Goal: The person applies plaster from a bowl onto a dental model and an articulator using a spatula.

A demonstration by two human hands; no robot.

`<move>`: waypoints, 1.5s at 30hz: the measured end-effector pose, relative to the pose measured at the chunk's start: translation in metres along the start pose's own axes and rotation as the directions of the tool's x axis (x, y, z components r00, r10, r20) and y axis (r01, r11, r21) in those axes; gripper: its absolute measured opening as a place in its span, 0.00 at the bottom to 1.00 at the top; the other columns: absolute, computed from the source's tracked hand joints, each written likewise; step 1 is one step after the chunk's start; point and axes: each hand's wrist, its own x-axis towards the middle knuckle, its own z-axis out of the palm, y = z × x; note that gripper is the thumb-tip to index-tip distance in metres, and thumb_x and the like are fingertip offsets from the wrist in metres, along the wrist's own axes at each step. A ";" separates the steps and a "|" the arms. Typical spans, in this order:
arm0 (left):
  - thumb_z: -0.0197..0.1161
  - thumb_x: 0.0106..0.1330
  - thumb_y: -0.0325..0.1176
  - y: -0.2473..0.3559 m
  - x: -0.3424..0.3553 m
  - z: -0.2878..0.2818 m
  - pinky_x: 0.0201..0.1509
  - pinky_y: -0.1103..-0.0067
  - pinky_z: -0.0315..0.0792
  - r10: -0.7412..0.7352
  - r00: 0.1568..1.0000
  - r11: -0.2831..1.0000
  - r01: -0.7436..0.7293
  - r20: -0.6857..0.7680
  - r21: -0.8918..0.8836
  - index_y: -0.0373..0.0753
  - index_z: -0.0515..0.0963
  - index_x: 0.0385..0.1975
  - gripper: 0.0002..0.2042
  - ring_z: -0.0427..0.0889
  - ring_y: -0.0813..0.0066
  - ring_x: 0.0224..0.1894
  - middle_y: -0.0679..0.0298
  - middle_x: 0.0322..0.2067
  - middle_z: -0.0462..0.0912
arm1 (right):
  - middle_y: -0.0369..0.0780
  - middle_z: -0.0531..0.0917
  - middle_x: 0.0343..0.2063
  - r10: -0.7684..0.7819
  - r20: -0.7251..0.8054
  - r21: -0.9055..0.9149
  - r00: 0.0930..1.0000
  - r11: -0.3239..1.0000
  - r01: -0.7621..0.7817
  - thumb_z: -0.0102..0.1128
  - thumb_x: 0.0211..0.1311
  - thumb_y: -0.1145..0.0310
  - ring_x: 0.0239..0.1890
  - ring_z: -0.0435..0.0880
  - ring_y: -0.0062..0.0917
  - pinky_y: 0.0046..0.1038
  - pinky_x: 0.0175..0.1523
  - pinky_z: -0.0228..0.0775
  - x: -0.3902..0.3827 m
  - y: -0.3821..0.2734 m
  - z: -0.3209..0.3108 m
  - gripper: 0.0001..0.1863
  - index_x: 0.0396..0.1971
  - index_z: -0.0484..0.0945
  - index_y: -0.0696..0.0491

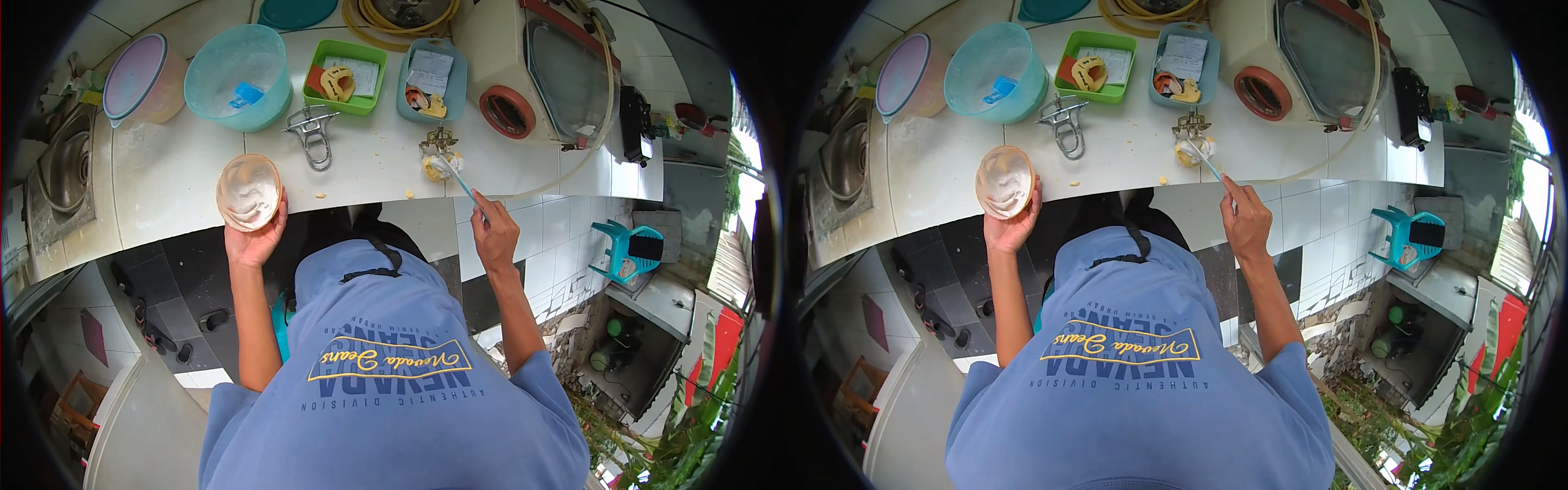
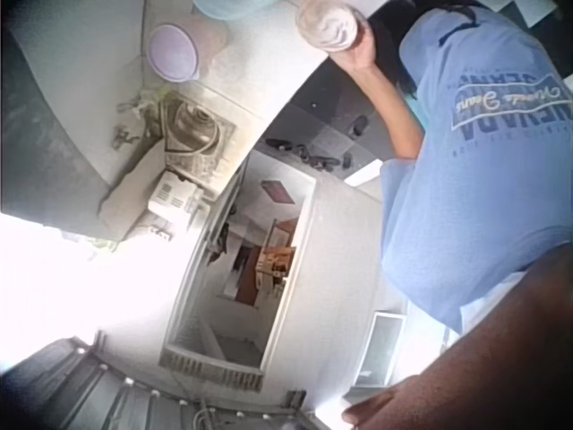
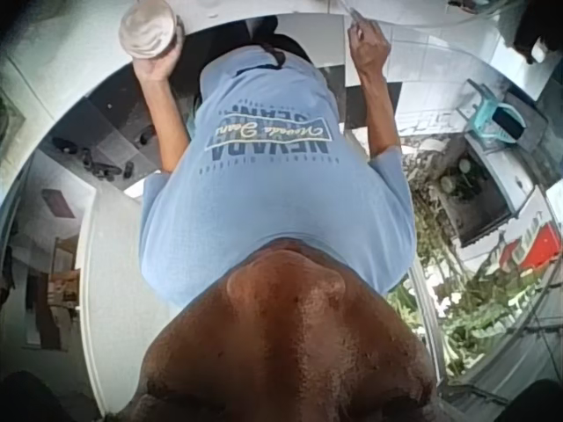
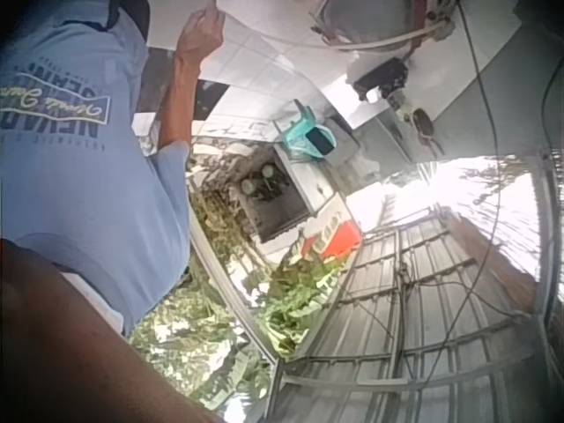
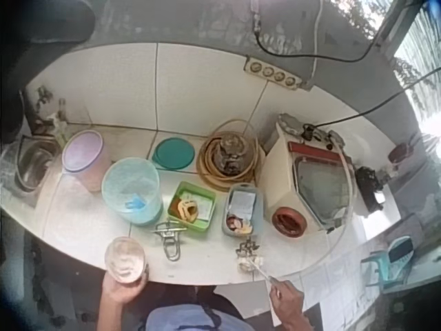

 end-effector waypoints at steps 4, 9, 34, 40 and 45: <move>0.57 0.70 0.54 0.002 0.000 -0.004 0.65 0.58 0.73 0.015 1.000 1.000 -0.015 -0.003 0.005 0.37 0.67 0.66 0.32 0.72 0.48 0.64 0.47 0.62 0.72 | 0.39 0.82 0.26 0.042 0.018 0.081 0.999 0.996 -0.043 0.61 0.62 0.76 0.19 0.75 0.25 0.27 0.27 0.69 0.007 0.002 -0.007 0.16 0.50 0.85 0.50; 0.56 0.71 0.54 0.001 0.002 -0.002 0.67 0.57 0.71 0.011 1.000 1.000 -0.012 0.027 0.017 0.37 0.66 0.66 0.32 0.71 0.47 0.65 0.47 0.62 0.72 | 0.39 0.82 0.25 0.058 0.088 0.135 0.994 0.988 -0.069 0.62 0.65 0.72 0.21 0.75 0.26 0.27 0.28 0.67 0.029 -0.010 -0.038 0.13 0.48 0.86 0.50; 0.44 0.75 0.56 -0.004 -0.009 -0.009 0.73 0.49 0.59 0.095 0.994 0.995 -0.095 -0.049 -0.003 0.39 0.63 0.69 0.31 0.68 0.45 0.68 0.47 0.66 0.67 | 0.41 0.82 0.29 -0.114 0.315 -0.236 0.942 0.952 0.194 0.67 0.58 0.69 0.29 0.84 0.33 0.35 0.35 0.75 0.066 -0.041 -0.059 0.12 0.42 0.87 0.52; 0.44 0.75 0.55 -0.011 -0.007 -0.008 0.75 0.51 0.56 0.101 0.990 0.995 -0.098 -0.099 0.031 0.37 0.64 0.68 0.31 0.67 0.48 0.69 0.48 0.66 0.68 | 0.46 0.87 0.31 0.160 0.306 -0.014 0.939 0.986 -0.163 0.65 0.62 0.65 0.29 0.85 0.37 0.34 0.36 0.75 0.067 -0.033 -0.053 0.12 0.43 0.87 0.53; 0.42 0.76 0.54 -0.014 -0.011 -0.008 0.76 0.52 0.54 0.090 0.985 0.995 -0.083 -0.146 0.052 0.34 0.64 0.67 0.31 0.66 0.53 0.70 0.50 0.65 0.70 | 0.47 0.88 0.29 0.129 0.287 -0.015 0.949 0.991 -0.130 0.62 0.65 0.64 0.26 0.86 0.36 0.33 0.36 0.76 0.061 -0.030 -0.038 0.12 0.42 0.88 0.53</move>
